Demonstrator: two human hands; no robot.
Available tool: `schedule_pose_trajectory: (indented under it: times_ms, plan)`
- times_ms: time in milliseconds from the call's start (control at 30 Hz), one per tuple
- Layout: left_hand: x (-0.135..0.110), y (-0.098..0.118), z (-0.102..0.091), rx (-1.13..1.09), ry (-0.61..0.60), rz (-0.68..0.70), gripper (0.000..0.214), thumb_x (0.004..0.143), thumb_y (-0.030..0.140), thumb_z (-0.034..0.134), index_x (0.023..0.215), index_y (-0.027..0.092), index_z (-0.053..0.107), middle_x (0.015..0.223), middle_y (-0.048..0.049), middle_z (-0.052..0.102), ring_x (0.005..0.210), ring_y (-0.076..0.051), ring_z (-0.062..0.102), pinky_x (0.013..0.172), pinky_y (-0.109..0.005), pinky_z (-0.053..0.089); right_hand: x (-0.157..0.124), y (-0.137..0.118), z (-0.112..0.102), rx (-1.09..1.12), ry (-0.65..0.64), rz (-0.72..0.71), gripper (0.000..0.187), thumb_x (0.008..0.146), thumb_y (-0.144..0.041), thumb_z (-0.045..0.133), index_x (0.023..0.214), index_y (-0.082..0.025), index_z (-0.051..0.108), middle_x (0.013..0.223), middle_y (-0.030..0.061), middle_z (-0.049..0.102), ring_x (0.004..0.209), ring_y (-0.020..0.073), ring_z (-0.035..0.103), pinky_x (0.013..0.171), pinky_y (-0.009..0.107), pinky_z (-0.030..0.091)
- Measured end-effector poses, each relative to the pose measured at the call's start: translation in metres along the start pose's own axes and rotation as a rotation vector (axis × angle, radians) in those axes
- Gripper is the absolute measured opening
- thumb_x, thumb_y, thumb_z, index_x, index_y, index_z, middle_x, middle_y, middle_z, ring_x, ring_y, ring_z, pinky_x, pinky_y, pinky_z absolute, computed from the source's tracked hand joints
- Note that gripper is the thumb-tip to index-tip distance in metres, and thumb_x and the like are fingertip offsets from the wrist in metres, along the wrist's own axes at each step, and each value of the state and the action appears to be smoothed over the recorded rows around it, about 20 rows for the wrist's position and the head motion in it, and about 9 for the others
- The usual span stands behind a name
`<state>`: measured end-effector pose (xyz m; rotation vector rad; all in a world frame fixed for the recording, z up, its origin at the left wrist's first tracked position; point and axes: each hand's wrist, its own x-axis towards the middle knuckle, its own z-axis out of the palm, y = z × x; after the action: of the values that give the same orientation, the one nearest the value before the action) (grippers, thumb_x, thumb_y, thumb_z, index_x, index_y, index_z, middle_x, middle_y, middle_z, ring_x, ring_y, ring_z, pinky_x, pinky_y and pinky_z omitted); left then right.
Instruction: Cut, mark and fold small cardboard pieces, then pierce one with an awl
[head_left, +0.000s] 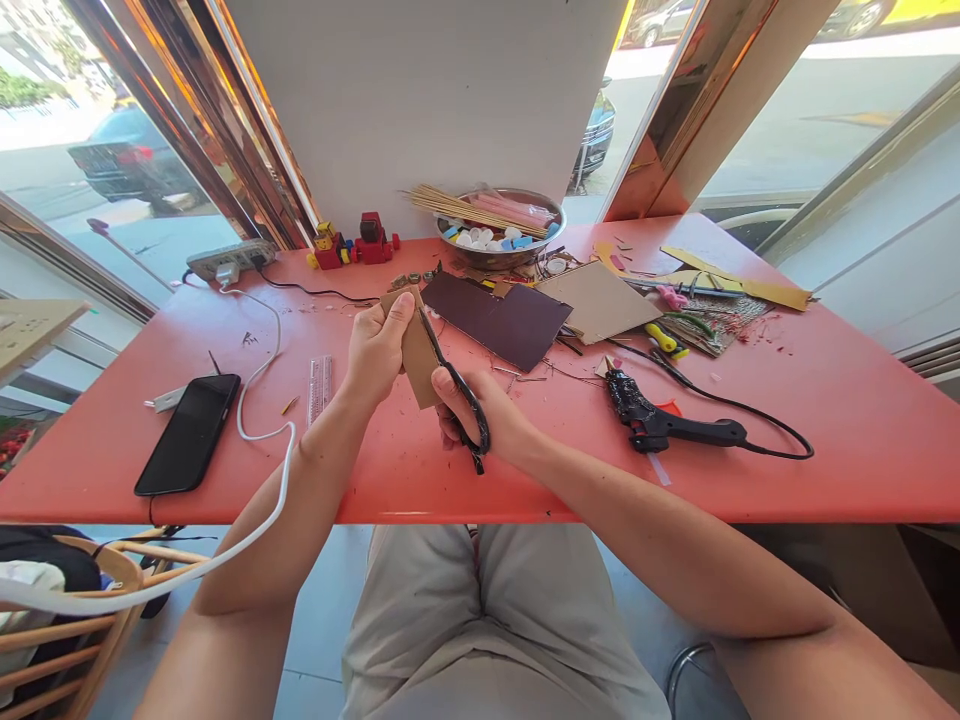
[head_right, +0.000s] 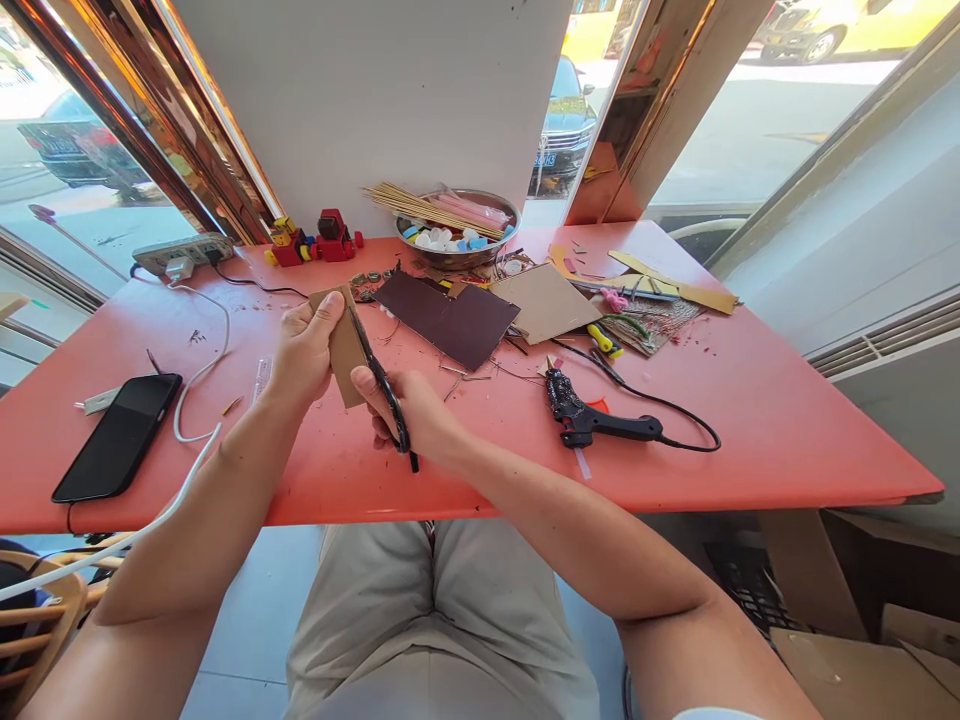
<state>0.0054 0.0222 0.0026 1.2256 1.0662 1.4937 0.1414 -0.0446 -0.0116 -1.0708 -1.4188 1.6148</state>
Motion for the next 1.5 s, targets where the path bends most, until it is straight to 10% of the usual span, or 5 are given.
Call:
schedule_pose_trajectory:
  times_ms: [1500]
  plan:
    - [-0.012, 0.008, 0.007, 0.081, -0.090, -0.088, 0.052, 0.091, 0.038, 0.080, 0.056, 0.021, 0.045, 0.045, 0.0084, 0.042, 0.035, -0.005, 0.037, 0.034, -0.018, 0.024, -0.002, -0.002, -0.002, -0.039, -0.006, 0.007, 0.072, 0.093, -0.088, 0.044, 0.062, -0.024, 0.051, 0.040, -0.0038, 0.044, 0.039, 0.0143, 0.054, 0.042, 0.024, 0.045]
